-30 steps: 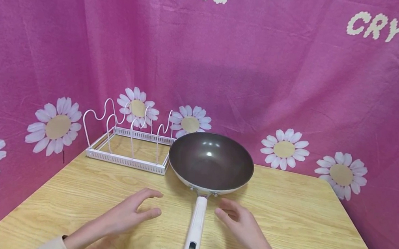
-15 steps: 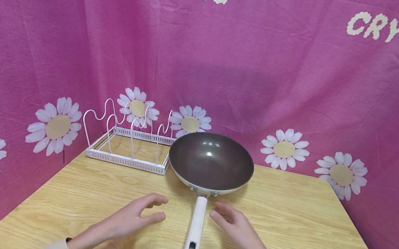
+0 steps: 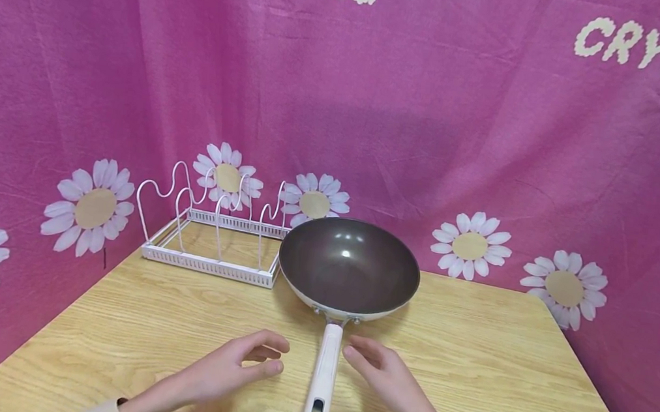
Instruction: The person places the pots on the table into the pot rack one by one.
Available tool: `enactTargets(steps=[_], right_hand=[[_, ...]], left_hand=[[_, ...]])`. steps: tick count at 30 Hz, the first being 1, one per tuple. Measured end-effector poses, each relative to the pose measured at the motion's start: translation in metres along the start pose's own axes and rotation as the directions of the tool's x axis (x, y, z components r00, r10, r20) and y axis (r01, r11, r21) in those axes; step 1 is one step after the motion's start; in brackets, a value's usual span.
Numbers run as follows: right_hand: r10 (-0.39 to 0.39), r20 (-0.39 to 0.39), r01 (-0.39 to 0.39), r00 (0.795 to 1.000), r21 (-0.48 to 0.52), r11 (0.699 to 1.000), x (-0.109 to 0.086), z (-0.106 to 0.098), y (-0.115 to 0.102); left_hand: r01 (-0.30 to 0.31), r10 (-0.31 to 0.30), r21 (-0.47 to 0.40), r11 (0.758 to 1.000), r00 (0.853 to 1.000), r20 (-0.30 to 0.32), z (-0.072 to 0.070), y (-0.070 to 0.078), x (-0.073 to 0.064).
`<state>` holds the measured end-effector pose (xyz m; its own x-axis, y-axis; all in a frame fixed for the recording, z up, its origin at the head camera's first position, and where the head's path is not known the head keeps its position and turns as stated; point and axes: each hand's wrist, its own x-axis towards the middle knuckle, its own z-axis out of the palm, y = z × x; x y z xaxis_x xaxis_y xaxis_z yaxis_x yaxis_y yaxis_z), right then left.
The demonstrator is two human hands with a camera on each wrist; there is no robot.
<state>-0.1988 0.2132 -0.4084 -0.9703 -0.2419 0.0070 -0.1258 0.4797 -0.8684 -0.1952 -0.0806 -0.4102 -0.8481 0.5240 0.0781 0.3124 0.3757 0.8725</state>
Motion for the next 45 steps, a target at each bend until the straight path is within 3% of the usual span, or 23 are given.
enactTargets(steps=[11, 22, 27, 39, 43, 45], right_hand=[[-0.029, 0.061, 0.021, 0.998, 0.122, 0.992, 0.003, 0.004, -0.003], [0.029, 0.136, -0.066, 0.990, 0.272, 0.960, 0.004, 0.010, -0.007], [0.029, 0.151, -0.073, 0.988, 0.299, 0.952, 0.004, 0.012, -0.007], [0.045, 0.124, -0.086, 0.991, 0.346, 0.934, 0.006, 0.021, -0.009], [0.036, 0.143, -0.093, 0.989, 0.410, 0.907, 0.007, 0.024, -0.010], [0.032, 0.160, -0.102, 0.987, 0.448, 0.888, 0.008, 0.025, -0.010]], left_hand=[[0.026, -0.015, -0.172, 0.985, 0.998, 0.061, 0.010, 0.007, 0.000], [0.016, 0.026, -0.280, 0.960, 0.989, 0.146, 0.023, 0.011, -0.002], [0.040, 0.030, -0.357, 0.933, 0.982, 0.187, 0.027, 0.011, -0.001], [0.026, 0.072, -0.446, 0.895, 0.977, 0.201, 0.040, 0.015, -0.001], [0.057, 0.064, -0.481, 0.875, 0.971, 0.232, 0.045, 0.015, 0.000], [0.085, 0.056, -0.518, 0.851, 0.966, 0.251, 0.047, 0.016, 0.000]])
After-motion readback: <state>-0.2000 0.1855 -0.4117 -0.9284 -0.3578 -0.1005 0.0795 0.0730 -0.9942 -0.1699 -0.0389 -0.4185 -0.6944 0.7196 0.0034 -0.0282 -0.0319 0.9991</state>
